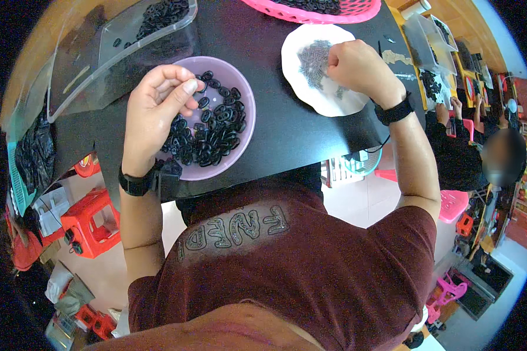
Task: The person assembles cord locks by taking parts from bowls and inserting small springs into the plastic lock bodies by hand.
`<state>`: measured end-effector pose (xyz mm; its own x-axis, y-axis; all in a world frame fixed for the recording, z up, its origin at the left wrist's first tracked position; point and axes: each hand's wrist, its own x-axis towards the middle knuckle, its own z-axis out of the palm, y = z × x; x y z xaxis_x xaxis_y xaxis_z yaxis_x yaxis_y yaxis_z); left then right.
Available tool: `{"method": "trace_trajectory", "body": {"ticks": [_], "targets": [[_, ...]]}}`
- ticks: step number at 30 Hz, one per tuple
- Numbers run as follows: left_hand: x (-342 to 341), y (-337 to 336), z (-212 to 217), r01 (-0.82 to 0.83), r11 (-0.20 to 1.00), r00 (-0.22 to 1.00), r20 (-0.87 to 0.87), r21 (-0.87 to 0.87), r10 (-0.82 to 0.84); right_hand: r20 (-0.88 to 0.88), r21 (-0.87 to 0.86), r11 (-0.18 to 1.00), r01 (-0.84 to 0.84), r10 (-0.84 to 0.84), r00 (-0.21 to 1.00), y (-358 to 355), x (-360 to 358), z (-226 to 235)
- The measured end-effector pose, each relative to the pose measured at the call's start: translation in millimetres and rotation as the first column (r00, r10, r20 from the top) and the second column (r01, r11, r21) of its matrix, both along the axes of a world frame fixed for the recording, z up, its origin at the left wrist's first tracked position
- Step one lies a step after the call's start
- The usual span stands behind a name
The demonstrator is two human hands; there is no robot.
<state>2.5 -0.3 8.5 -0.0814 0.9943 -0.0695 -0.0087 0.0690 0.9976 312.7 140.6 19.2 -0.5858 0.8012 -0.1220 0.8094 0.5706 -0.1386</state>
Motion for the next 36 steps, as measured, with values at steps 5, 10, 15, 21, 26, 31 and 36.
{"method": "trace_trajectory", "body": {"ticks": [5,10,15,21,26,31,36], "targets": [[-7,3,-8,0.029,0.998,0.992,-0.124,0.063,-0.021,-0.072,-0.013,0.998,0.058,-0.059,0.996,-6,2,10],[-18,3,-9,0.107,0.970,0.825,-0.564,0.217,0.035,-0.283,-0.136,0.979,0.153,-0.186,0.941,-26,-13,33],[-21,3,-21,0.310,0.942,0.627,-0.772,0.125,-0.104,-0.682,-0.366,0.923,-0.119,-0.179,0.709,-48,-54,38],[-11,-4,-18,0.338,0.937,0.458,-0.885,0.090,-0.080,-0.772,-0.504,0.804,-0.315,-0.256,0.582,-62,-118,33],[-12,-1,-18,0.254,0.967,0.460,-0.882,0.019,-0.103,-0.825,-0.510,0.740,-0.438,-0.276,0.494,-53,-136,-1],[-10,-3,-14,0.334,0.931,0.542,-0.838,0.146,-0.064,-0.790,-0.541,0.750,-0.380,-0.299,0.535,-51,-134,-12],[-6,-9,-13,0.407,0.908,0.548,-0.821,0.094,-0.161,-0.816,-0.527,0.751,-0.397,-0.318,0.482,-50,-134,-14]]}}
